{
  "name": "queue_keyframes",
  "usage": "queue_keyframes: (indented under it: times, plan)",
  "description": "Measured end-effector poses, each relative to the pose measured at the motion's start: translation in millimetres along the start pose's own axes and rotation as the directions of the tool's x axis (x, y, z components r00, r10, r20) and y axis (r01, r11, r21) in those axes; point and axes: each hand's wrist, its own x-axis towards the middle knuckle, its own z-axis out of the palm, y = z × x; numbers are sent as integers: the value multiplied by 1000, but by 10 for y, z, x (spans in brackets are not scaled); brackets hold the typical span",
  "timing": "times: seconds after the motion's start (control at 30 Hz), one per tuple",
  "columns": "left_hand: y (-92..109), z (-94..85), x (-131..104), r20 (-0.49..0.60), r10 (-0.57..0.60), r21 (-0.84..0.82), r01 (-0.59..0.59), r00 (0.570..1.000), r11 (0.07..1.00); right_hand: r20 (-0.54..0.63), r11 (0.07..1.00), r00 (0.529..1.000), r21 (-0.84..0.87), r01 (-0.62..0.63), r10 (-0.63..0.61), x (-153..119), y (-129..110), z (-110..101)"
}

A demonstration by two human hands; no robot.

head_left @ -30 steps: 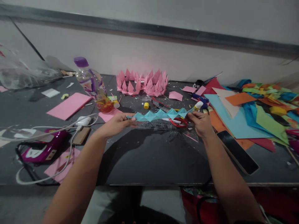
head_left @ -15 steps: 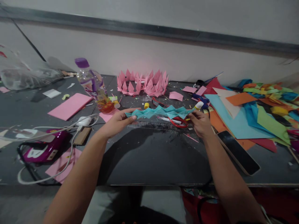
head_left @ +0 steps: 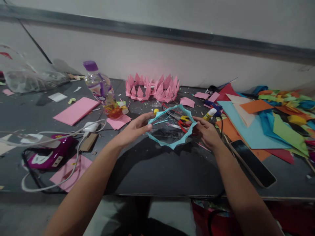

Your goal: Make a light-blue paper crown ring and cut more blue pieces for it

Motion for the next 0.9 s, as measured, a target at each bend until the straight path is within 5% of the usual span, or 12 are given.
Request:
queue_keyframes:
  times: [0.2,0.3,0.37,0.47,0.6,0.73,0.9]
  plan:
    - [-50,118,-9,123,-189,-58,197,974,979,132,991,989,-123,-47,64,-10,62,41]
    - [-55,31,3,85,-377,193,356,922,914,190,947,980,-321,3,61,-20,46,24]
    - [-60,-67,19,-84,-436,424,428,896,798,208,905,977,-423,43,51,-28,23,13]
    - [-85,-176,49,-341,-193,692,384,920,611,193,871,981,-482,99,-5,-33,-9,4]
    - [-124,-117,81,-251,56,694,139,966,707,44,813,980,-553,184,-192,-20,-38,-26]
    - [-174,79,107,-208,106,633,52,972,772,-53,777,950,-591,218,-307,-11,-48,-53]
    - [-252,242,138,-202,40,657,105,979,747,38,724,955,-644,248,-294,-28,30,27]
